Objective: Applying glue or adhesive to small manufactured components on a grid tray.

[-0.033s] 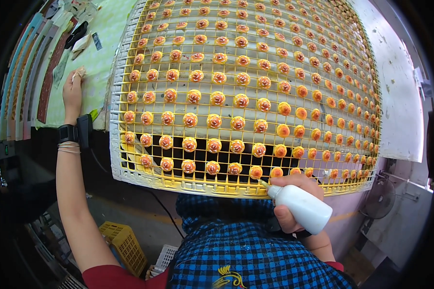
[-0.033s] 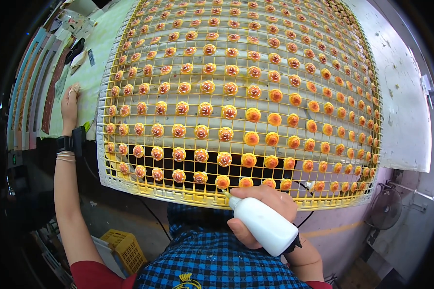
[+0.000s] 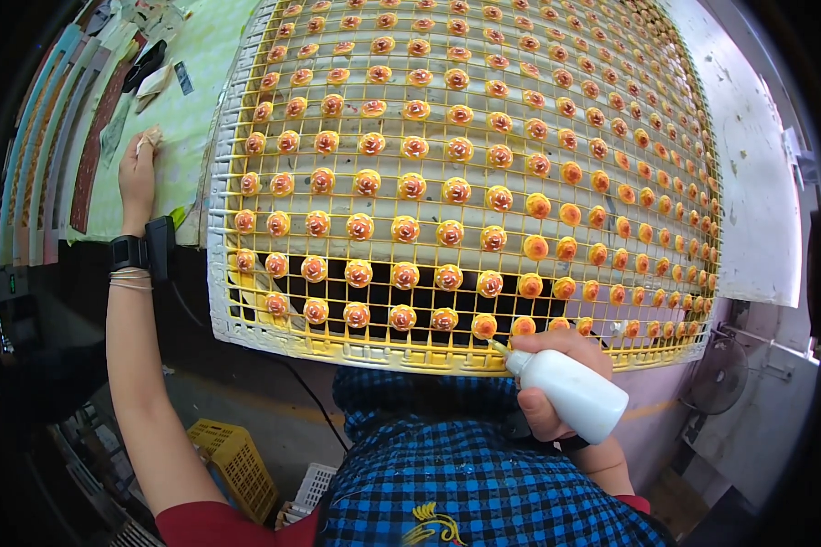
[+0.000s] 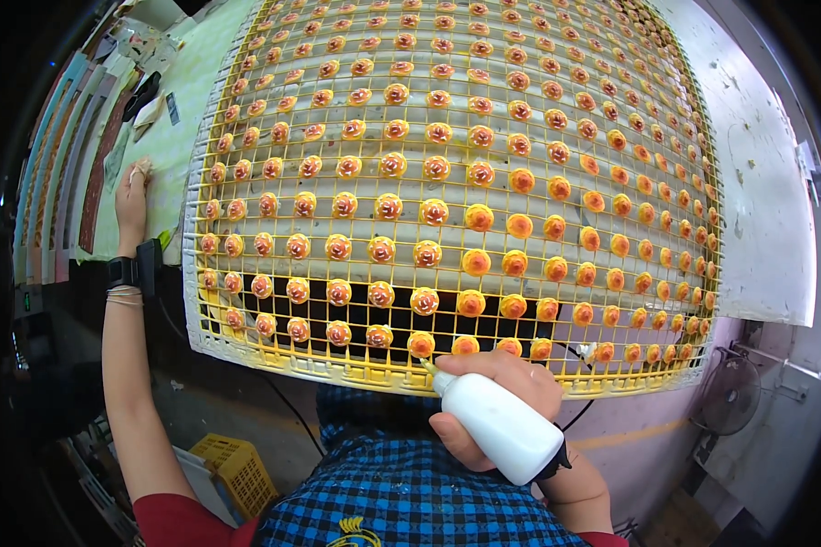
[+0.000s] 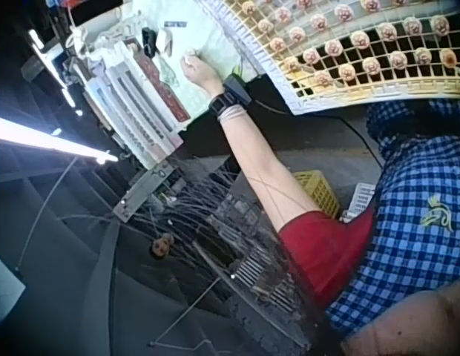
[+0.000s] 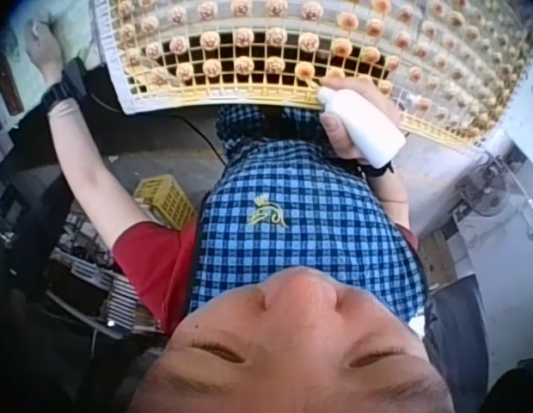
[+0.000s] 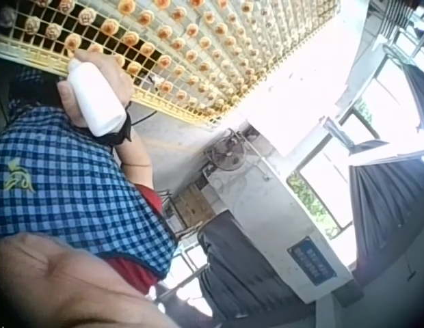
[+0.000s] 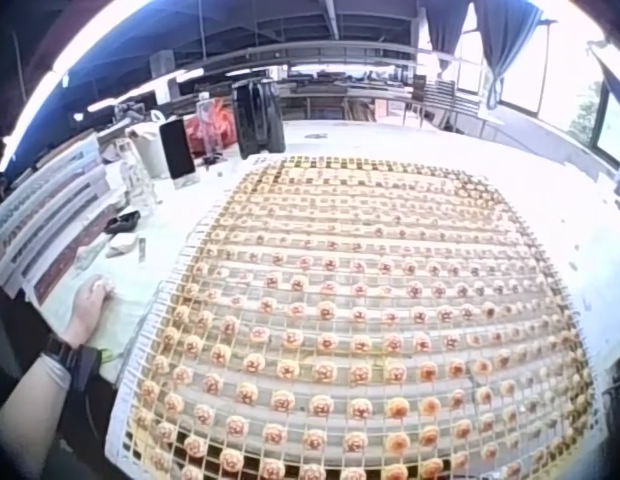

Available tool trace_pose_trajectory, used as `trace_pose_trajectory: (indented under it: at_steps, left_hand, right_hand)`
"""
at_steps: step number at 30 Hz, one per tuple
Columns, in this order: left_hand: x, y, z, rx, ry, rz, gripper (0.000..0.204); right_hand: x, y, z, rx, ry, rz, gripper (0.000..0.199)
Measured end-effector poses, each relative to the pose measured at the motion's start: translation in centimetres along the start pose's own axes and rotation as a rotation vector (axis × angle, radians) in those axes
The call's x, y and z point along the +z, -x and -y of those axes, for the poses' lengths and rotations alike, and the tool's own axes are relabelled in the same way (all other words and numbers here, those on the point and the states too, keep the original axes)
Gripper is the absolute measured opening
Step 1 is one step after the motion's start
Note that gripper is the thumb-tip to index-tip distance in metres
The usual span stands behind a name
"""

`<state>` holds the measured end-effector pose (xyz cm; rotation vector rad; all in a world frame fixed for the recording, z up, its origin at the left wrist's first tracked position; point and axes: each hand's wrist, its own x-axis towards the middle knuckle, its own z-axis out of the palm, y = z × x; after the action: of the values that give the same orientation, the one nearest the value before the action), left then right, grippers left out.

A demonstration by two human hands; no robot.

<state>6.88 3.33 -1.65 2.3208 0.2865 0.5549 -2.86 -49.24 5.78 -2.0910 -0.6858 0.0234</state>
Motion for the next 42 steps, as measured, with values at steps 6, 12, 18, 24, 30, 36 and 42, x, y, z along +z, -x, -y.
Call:
trace_pose_trajectory:
  at_steps: [6, 12, 18, 24, 30, 36, 42]
  left_hand:
    - [0.20, 0.04, -0.09, 0.011, -0.004, -0.016, 0.029]
    - [-0.14, -0.14, 0.23, -0.060, -0.061, 0.062, 0.032]
    - [0.06, 0.09, -0.09, 0.002, -0.017, 0.005, 0.030]
    - [-0.15, -0.09, 0.26, 0.005, -0.035, 0.027, 0.031]
    - [-0.09, -0.03, 0.08, -0.024, -0.023, 0.039, 0.031]
    - [-0.21, -0.06, 0.22, -0.010, -0.048, 0.030, 0.031]
    - [-0.15, -0.16, 0.51, -0.036, -0.014, 0.021, 0.031]
  right_hand:
    - [0.00, 0.06, 0.08, 0.027, -0.040, -0.010, 0.032]
    - [-0.06, 0.09, -0.01, 0.029, -0.076, -0.021, 0.033]
    - [-0.67, 0.73, -0.19, 0.051, -0.066, -0.029, 0.035]
    - [-0.65, 0.35, -0.35, 0.018, -0.047, -0.012, 0.034]
    - [-0.66, 0.07, -0.47, -0.019, -0.039, -0.007, 0.034]
    - [-0.64, 0.32, -0.58, -0.011, -0.040, -0.013, 0.034]
    - [-0.67, 0.27, -0.51, -0.009, -0.057, -0.014, 0.034]
